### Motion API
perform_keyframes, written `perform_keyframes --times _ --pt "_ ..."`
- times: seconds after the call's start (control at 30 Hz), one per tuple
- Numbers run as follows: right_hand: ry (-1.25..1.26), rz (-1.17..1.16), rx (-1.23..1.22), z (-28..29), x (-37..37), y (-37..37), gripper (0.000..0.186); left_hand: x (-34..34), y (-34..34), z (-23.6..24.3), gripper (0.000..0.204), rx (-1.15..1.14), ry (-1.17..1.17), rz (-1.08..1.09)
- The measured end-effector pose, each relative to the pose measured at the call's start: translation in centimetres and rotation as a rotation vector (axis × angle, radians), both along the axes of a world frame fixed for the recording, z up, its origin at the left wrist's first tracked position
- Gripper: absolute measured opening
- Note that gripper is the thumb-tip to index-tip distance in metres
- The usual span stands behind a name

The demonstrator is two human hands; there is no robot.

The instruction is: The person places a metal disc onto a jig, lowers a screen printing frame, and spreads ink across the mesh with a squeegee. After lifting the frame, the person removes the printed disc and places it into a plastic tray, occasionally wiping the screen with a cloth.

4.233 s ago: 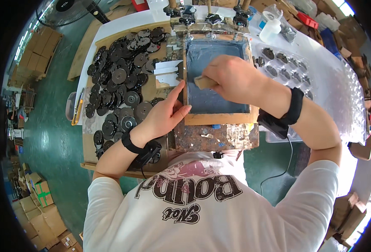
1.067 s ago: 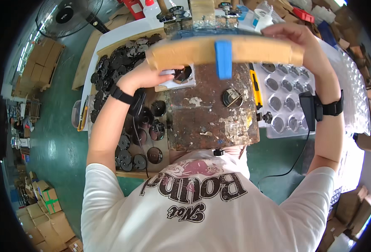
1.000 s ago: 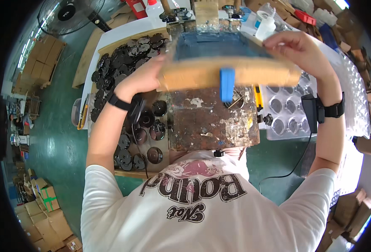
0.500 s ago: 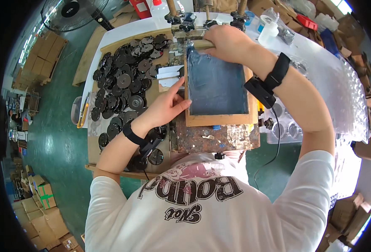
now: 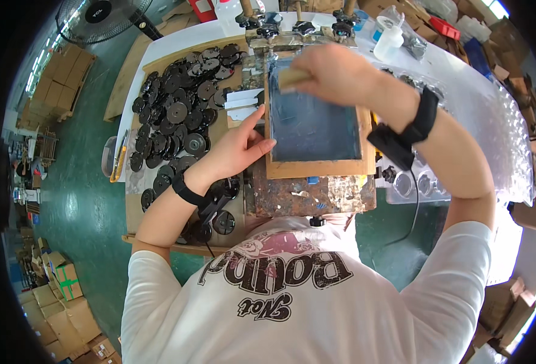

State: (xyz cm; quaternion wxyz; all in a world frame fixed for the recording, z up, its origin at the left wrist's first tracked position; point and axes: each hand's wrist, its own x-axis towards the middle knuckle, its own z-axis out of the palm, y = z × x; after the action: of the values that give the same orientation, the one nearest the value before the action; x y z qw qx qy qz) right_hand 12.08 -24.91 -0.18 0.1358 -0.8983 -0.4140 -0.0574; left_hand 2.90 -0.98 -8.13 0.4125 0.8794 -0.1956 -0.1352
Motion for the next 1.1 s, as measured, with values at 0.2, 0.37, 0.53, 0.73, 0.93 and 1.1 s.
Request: perform_keyframes --times 0.2,0.37,0.53,0.73,0.93,1.1 --pt "0.148 -0.222 0.344 1.5 7.4 -7.1 0.039 0.0 0.5 4.0 0.051 -0.252 -0.002 -0.046" --pt "0.32 -0.496 0.293 0.0 7.7 -14.6 0.038 0.7 0.0 6.3 0.052 -0.708 -0.245 -0.158" --pt "0.302 -0.234 0.044 -6.0 4.7 -12.2 0.024 1.4 1.7 6.2 0.051 -0.587 -0.319 -0.191" --pt "0.188 -0.173 -0.148 -8.2 1.7 1.0 0.042 2.0 5.9 3.3 0.039 0.407 -0.183 -0.035" --pt "0.239 -0.141 -0.016 -7.7 0.8 7.8 0.048 1.4 6.4 -2.3 0.05 0.669 -0.176 -0.142" --pt "0.232 -0.153 0.088 -8.6 2.0 5.2 0.041 2.6 6.3 -3.5 0.06 0.643 -0.066 -0.128"
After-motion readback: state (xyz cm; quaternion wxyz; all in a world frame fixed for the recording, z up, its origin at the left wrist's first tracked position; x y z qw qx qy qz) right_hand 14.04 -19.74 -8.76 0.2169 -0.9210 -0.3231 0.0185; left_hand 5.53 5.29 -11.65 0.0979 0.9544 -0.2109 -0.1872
